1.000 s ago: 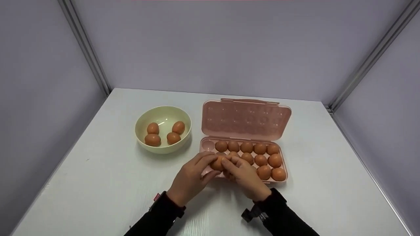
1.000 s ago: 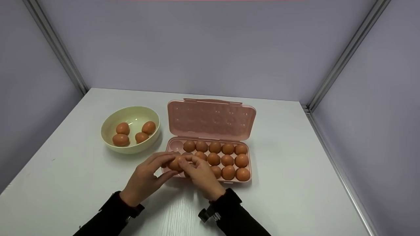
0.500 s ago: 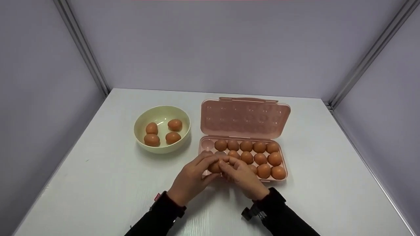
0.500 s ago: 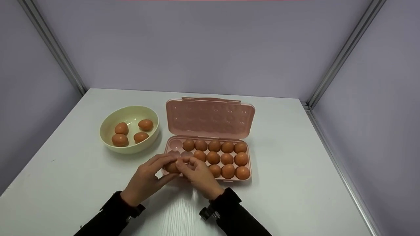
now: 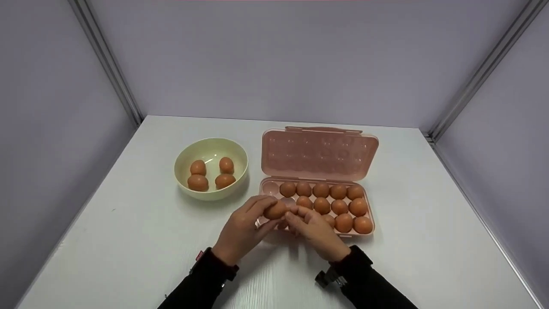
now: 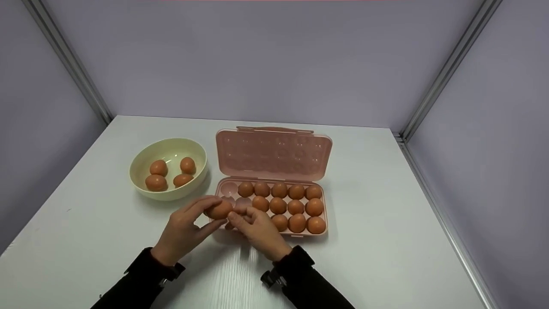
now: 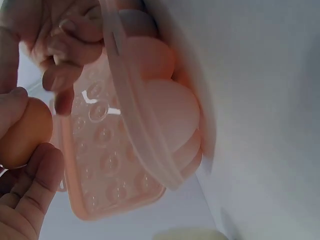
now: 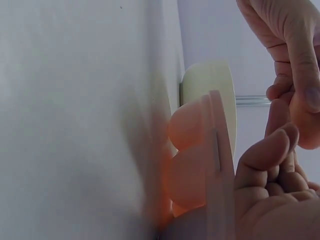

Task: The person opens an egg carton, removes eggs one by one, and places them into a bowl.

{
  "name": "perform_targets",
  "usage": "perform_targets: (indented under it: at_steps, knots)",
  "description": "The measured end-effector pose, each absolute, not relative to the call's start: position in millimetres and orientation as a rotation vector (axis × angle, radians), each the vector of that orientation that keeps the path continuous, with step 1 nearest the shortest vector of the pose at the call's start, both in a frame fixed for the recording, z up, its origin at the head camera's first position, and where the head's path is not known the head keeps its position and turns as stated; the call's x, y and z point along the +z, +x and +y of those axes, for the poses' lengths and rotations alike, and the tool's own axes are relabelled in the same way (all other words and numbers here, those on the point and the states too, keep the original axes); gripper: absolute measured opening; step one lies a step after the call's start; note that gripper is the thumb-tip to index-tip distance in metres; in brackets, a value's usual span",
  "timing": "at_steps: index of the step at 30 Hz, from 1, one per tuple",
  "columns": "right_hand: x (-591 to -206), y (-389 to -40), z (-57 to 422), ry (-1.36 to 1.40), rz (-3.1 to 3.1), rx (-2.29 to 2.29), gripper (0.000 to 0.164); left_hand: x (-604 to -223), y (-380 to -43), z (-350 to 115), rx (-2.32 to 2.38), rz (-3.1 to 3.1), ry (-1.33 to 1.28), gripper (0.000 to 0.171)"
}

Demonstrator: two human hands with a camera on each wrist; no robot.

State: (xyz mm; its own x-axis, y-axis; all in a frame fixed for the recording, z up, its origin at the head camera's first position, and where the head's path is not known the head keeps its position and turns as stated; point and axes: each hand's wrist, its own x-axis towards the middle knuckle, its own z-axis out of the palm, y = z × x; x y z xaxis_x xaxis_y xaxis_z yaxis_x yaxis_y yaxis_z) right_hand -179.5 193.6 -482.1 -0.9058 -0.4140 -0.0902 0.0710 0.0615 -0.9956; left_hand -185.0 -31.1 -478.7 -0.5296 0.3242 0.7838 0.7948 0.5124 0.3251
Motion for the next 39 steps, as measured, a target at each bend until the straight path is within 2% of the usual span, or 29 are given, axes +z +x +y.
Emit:
perform_targets:
  at_steps: [6,17,27,33,39]
  knots:
    - [-484,-179,195,-0.315,1.995,-1.906,0.049,-476,-200,-53,-0.993,-2.065,-0.707,0.048]
    - [-485,-180,195,-0.326,2.024,-1.881,0.046,-478,-234,-90,-1.143,-2.12,-0.349,0.048]
    - [-486,-179,195,-0.356,1.99,-1.888,0.049,-479,-259,-96,-1.204,-2.26,-0.23,0.047]
    - [-485,-179,196,-0.369,1.992,-1.888,0.047,-468,-271,-98,-1.243,-2.507,-0.045,0.05]
    - [-486,-179,196,-0.369,2.015,-1.873,0.046,-460,-281,-103,-1.185,-2.699,0.032,0.049]
